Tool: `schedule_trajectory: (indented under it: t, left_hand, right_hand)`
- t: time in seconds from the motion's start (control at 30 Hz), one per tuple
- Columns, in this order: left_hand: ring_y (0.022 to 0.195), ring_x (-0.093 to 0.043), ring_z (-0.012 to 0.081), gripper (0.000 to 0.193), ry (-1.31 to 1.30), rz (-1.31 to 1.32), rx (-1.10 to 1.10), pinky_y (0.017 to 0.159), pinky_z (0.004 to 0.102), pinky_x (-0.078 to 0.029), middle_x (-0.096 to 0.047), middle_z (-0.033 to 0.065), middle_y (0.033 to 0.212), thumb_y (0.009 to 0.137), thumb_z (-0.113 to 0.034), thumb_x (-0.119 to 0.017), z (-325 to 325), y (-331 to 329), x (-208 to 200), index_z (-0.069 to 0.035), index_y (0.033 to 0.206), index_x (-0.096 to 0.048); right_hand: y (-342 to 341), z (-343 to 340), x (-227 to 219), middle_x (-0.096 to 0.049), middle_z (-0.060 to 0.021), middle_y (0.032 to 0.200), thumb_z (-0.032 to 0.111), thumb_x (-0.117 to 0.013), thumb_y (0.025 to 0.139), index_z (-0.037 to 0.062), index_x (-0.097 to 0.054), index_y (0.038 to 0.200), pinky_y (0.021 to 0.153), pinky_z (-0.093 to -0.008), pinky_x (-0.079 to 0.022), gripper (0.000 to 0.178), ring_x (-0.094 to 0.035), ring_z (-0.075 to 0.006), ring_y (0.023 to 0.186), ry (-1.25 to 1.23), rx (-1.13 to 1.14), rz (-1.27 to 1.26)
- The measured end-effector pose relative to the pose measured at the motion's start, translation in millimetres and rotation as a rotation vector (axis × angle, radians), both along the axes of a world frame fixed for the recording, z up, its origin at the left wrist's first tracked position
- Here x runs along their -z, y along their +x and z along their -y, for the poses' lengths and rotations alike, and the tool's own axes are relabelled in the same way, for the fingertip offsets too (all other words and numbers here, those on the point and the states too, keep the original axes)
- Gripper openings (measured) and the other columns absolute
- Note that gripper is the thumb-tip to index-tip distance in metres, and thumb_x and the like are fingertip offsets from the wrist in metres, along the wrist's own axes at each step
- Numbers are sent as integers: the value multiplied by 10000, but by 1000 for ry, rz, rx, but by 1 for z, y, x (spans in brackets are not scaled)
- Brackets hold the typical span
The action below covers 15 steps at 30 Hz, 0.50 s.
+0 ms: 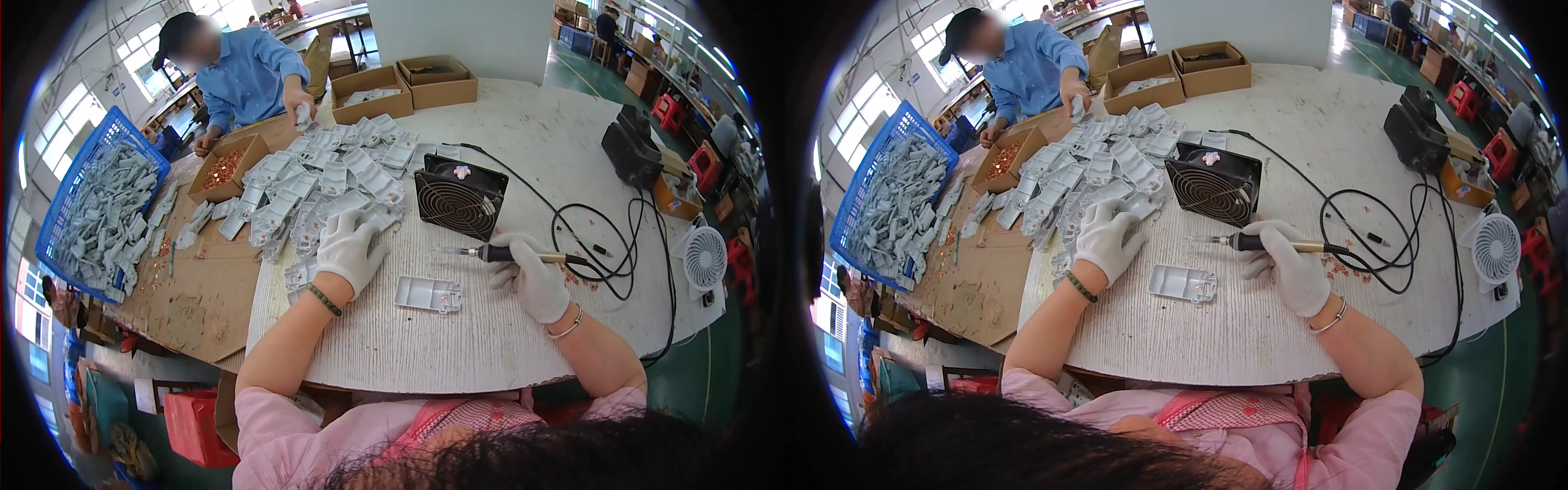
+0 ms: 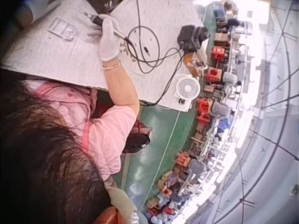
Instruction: The person solders components into plastic casings using a soldering iron, removes and puts on white gloves, and solders additional plastic casings.
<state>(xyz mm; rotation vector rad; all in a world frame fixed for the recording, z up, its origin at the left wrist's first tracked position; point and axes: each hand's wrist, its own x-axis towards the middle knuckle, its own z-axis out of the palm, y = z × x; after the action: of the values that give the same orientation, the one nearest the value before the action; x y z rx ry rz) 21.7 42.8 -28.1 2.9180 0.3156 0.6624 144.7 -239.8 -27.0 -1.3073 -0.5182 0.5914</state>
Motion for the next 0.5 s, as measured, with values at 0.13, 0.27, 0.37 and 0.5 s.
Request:
schedule_trajectory:
  t: [0.13, 0.27, 0.37, 0.5]
  left_hand:
    - [1099, -558, 328, 235, -43, -1, 106, 927, 427, -477, -583, 131, 1170, 775, -212, -756, 1, -4, -1, -61, 929, -662]
    - [949, -620, 295, 191, -134, -84, 149, 823, 377, -523, -600, 126, 1117, 771, -175, -744, 7, -7, -8, -41, 861, -641]
    - [996, -606, 318, 173, -311, -203, 181, 845, 381, -508, -612, 117, 1103, 774, -165, -728, 9, -12, -14, -40, 853, -639]
    - [1018, -603, 322, 158, -391, -205, 420, 866, 378, -507, -612, 124, 1104, 779, -134, -729, 10, -13, -18, -31, 871, -653]
  right_hand:
    - [1, 2, 1, -665, -64, 898, 224, -525, 992, 8, -612, 1070, 630, -234, -529, 246, -641, -106, 697, -22, 29, -46]
    - [1, 2, 1, -659, -47, 891, 161, -587, 951, 13, -618, 1027, 661, -228, -523, 169, -620, -82, 730, -3, 51, -29]
    - [0, 3, 1, -663, -46, 905, 136, -601, 937, 14, -621, 1034, 674, -223, -521, 157, -617, -76, 754, -10, 29, -22]
    - [-1, 3, 0, -681, -58, 958, 121, -601, 934, 15, -622, 1061, 687, -222, -527, 167, -628, -79, 780, -50, 7, 29]
